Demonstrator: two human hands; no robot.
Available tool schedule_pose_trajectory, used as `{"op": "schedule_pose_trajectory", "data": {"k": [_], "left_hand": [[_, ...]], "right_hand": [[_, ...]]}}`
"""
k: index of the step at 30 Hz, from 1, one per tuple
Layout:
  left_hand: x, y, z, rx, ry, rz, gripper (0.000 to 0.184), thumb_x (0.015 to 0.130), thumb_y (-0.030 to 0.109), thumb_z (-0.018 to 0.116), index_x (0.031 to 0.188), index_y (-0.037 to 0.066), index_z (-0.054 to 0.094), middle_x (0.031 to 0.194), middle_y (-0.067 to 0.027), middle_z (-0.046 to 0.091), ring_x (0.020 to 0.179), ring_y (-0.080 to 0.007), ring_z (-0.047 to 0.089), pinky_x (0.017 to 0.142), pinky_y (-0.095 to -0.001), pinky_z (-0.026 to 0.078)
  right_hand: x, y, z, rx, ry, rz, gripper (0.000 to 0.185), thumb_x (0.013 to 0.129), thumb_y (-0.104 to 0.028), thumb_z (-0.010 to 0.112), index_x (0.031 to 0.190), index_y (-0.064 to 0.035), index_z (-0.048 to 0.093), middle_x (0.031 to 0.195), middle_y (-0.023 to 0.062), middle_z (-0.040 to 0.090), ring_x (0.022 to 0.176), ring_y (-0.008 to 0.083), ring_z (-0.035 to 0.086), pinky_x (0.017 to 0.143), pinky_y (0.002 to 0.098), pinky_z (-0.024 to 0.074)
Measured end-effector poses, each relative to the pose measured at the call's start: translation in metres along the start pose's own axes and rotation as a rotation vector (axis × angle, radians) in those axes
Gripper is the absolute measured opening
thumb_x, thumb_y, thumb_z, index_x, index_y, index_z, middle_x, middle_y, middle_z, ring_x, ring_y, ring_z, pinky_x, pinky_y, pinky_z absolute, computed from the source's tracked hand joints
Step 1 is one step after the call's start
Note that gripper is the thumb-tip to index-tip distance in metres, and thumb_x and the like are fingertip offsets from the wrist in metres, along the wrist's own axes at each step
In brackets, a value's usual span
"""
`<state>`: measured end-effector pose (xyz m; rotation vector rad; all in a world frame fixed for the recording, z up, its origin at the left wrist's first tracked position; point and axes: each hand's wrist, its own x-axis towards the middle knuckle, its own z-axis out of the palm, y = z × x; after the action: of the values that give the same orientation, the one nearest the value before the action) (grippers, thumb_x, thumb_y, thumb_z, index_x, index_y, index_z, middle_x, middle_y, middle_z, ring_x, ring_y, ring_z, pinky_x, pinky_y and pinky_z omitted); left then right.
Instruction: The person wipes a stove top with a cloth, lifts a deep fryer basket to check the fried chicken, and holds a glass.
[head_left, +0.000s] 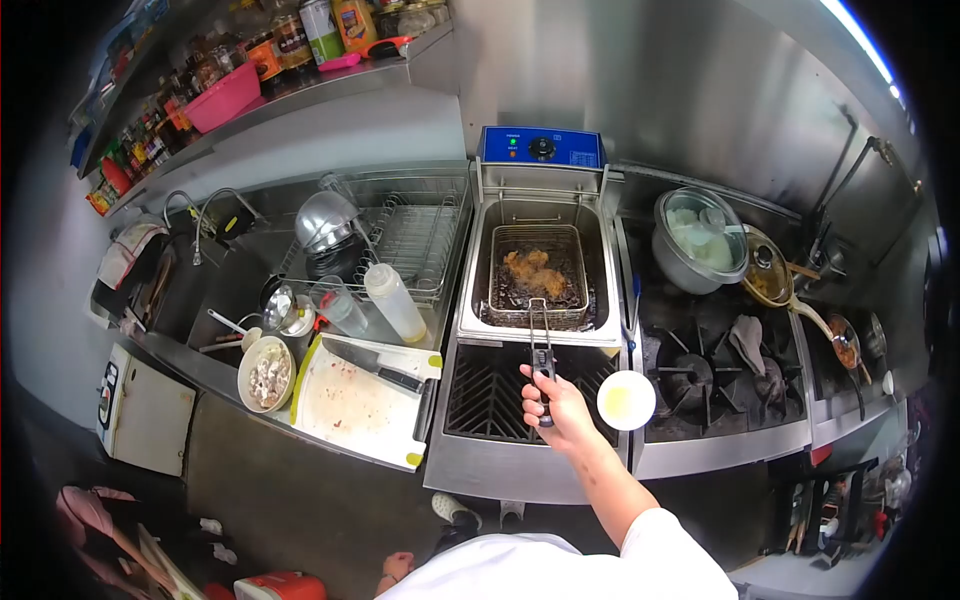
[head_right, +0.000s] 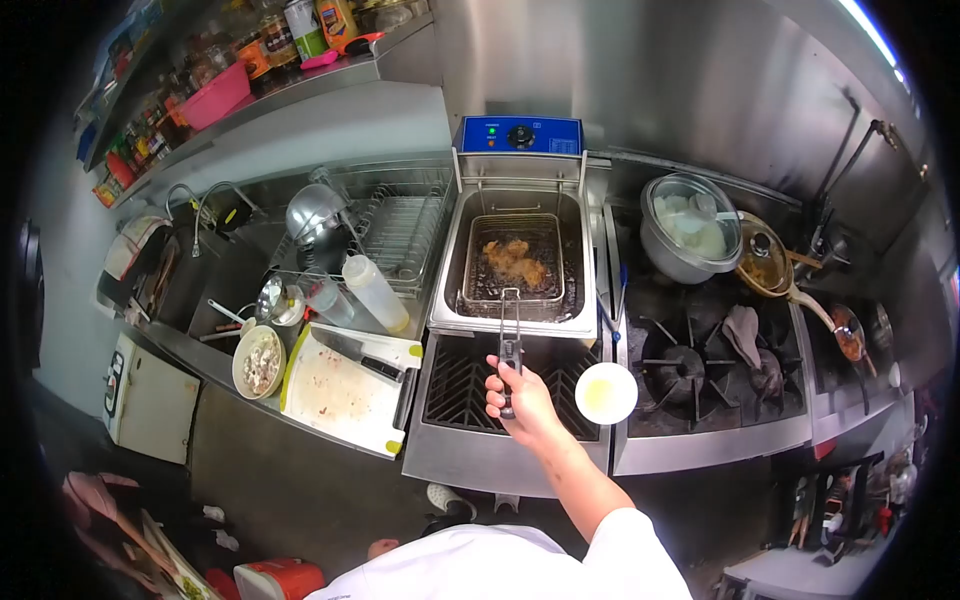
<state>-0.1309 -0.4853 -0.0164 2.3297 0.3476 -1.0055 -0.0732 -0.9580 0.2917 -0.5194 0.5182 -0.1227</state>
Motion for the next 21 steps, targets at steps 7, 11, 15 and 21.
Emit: {"op": "schedule_pose_trajectory", "data": {"k": [7, 11, 15, 21], "left_hand": [[0.024, -0.036, -0.023, -0.199, -0.013, -0.126, 0.012, 0.080, 0.009, 0.057, 0.086, 0.003, 0.066, 0.073, -0.0073, 0.065, 0.062, -0.0140, 0.062, 0.056, -0.0264, 0.050], [0.025, -0.004, -0.042, -0.086, 0.051, -0.138, 0.014, 0.080, 0.008, 0.056, 0.091, 0.004, 0.065, 0.075, -0.0061, 0.065, 0.061, -0.0138, 0.062, 0.050, -0.0257, 0.048], [0.049, -0.001, -0.047, -0.291, 0.015, -0.070, 0.015, 0.082, 0.010, 0.055, 0.092, 0.004, 0.063, 0.077, -0.0056, 0.065, 0.061, -0.0129, 0.062, 0.047, -0.0246, 0.046], [0.050, -0.003, -0.047, -0.228, -0.010, -0.065, 0.015, 0.083, 0.012, 0.054, 0.091, 0.004, 0.063, 0.077, -0.0058, 0.065, 0.061, -0.0129, 0.062, 0.047, -0.0247, 0.046]], "right_hand": [[0.006, -0.005, -0.014, 0.076, 0.014, -0.046, 0.021, 0.093, -0.016, 0.045, 0.111, -0.0050, 0.044, 0.067, 0.0008, 0.043, 0.052, 0.0096, 0.039, 0.045, 0.0241, 0.0344], [0.012, -0.011, -0.019, 0.059, -0.016, -0.035, 0.021, 0.092, -0.017, 0.046, 0.110, -0.0054, 0.045, 0.068, 0.0006, 0.044, 0.051, 0.0094, 0.040, 0.045, 0.0237, 0.0350], [0.013, 0.000, -0.001, -0.004, 0.085, -0.114, 0.021, 0.091, -0.018, 0.049, 0.109, -0.0063, 0.048, 0.068, -0.0015, 0.044, 0.051, 0.0070, 0.040, 0.043, 0.0215, 0.0335], [0.019, -0.006, -0.018, 0.043, 0.046, -0.115, 0.025, 0.089, -0.020, 0.051, 0.110, -0.0068, 0.049, 0.067, 0.0009, 0.047, 0.049, 0.0101, 0.044, 0.043, 0.0241, 0.0367]]}}
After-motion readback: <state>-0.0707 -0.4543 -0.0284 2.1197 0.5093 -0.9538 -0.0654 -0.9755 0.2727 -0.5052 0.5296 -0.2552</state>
